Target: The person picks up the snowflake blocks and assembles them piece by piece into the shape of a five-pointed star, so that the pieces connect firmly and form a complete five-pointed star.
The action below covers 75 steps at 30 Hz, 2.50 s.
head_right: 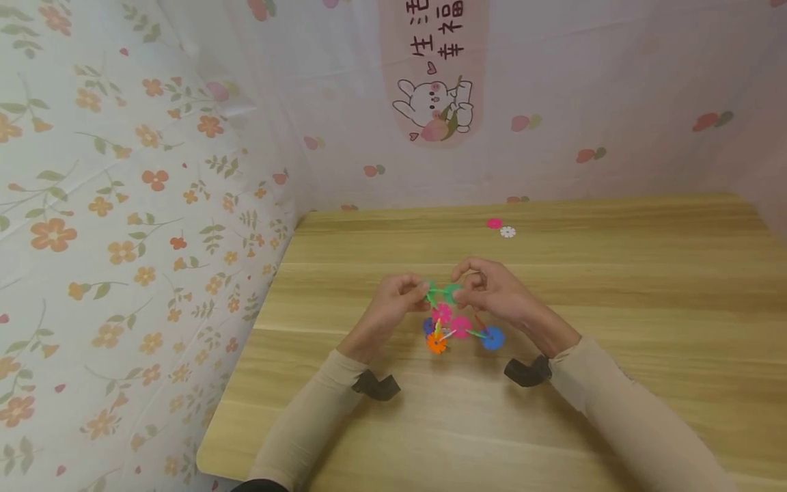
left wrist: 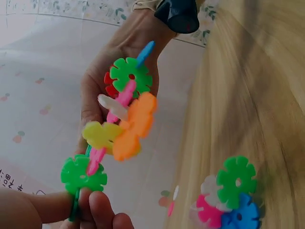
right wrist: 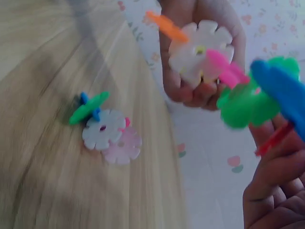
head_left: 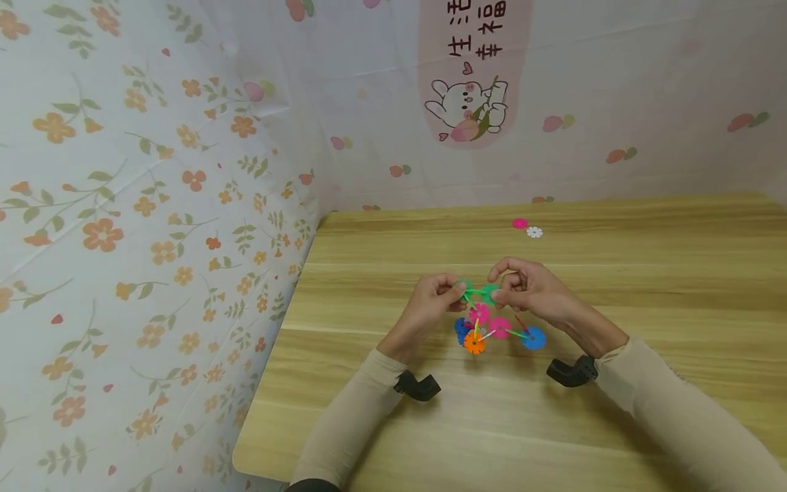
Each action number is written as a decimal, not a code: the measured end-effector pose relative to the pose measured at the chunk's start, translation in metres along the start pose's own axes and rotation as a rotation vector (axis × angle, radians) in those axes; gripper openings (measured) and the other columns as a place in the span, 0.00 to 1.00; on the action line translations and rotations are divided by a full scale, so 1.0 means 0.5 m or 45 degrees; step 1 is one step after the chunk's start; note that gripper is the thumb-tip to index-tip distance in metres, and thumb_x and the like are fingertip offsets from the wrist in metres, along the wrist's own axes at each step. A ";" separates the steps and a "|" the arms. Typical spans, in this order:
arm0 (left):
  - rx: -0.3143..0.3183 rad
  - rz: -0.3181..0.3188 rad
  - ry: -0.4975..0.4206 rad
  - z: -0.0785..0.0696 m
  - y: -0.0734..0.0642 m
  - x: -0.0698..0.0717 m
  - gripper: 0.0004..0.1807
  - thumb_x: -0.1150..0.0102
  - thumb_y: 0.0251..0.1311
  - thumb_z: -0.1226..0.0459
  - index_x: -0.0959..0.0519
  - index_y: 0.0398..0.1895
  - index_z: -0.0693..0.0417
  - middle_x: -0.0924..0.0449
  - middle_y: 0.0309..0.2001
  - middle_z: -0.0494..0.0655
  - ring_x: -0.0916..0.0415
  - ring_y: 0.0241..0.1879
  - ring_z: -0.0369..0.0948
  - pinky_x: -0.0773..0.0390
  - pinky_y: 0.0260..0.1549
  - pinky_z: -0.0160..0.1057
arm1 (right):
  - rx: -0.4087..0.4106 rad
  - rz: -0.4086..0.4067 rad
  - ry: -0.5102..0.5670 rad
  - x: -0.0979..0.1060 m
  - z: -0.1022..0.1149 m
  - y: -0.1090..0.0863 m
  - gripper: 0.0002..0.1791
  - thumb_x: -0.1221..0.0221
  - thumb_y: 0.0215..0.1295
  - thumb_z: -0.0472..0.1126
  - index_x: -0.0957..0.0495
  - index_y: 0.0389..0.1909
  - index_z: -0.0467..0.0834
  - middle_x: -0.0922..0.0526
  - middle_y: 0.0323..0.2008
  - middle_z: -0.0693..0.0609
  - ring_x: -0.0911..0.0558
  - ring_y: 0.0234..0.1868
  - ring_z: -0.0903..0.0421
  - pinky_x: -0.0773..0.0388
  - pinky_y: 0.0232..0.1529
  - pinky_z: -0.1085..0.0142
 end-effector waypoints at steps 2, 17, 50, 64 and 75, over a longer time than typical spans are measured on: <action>0.010 0.029 0.007 0.001 -0.001 0.005 0.09 0.46 0.73 0.65 0.21 0.42 0.64 0.19 0.33 0.52 0.20 0.33 0.42 0.18 0.45 0.44 | -0.015 0.008 -0.026 0.000 0.000 0.001 0.14 0.40 0.72 0.36 0.31 0.51 0.33 0.21 0.26 0.35 0.34 0.19 0.46 0.32 0.23 0.57; -0.042 0.336 0.324 -0.023 -0.014 0.009 0.14 0.46 0.74 0.59 0.23 0.50 0.61 0.19 0.43 0.50 0.21 0.42 0.43 0.23 0.51 0.57 | 0.004 0.042 -0.070 -0.024 -0.002 0.021 0.13 0.43 0.74 0.39 0.26 0.52 0.35 0.17 0.32 0.35 0.24 0.30 0.41 0.25 0.27 0.63; -0.031 0.431 0.280 0.036 -0.055 0.168 0.11 0.47 0.74 0.65 0.22 0.45 0.67 0.23 0.44 0.52 0.22 0.39 0.42 0.18 0.45 0.49 | -0.331 -0.121 -0.165 -0.075 -0.140 0.027 0.18 0.39 0.71 0.47 0.23 0.52 0.38 0.19 0.35 0.43 0.25 0.25 0.54 0.28 0.22 0.66; -0.010 0.496 0.285 0.052 -0.055 0.141 0.09 0.46 0.73 0.65 0.21 0.43 0.64 0.23 0.43 0.52 0.23 0.39 0.45 0.19 0.45 0.51 | -0.255 -0.083 -0.616 -0.104 -0.121 0.024 0.13 0.33 0.64 0.52 0.18 0.41 0.47 0.20 0.32 0.53 0.23 0.29 0.56 0.25 0.29 0.62; -0.026 0.536 0.281 0.054 -0.052 0.132 0.09 0.46 0.73 0.65 0.21 0.43 0.65 0.22 0.39 0.49 0.24 0.39 0.46 0.19 0.45 0.55 | -0.383 -0.090 -0.457 -0.095 -0.127 0.011 0.17 0.33 0.64 0.54 0.15 0.45 0.46 0.17 0.39 0.52 0.22 0.37 0.54 0.22 0.37 0.60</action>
Point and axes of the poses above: each hand's wrist, its own y-axis towards the middle knuckle, its own x-axis out of the back of the hand, z = x × y, the point moved 4 cm from there along y, towards the middle knuckle
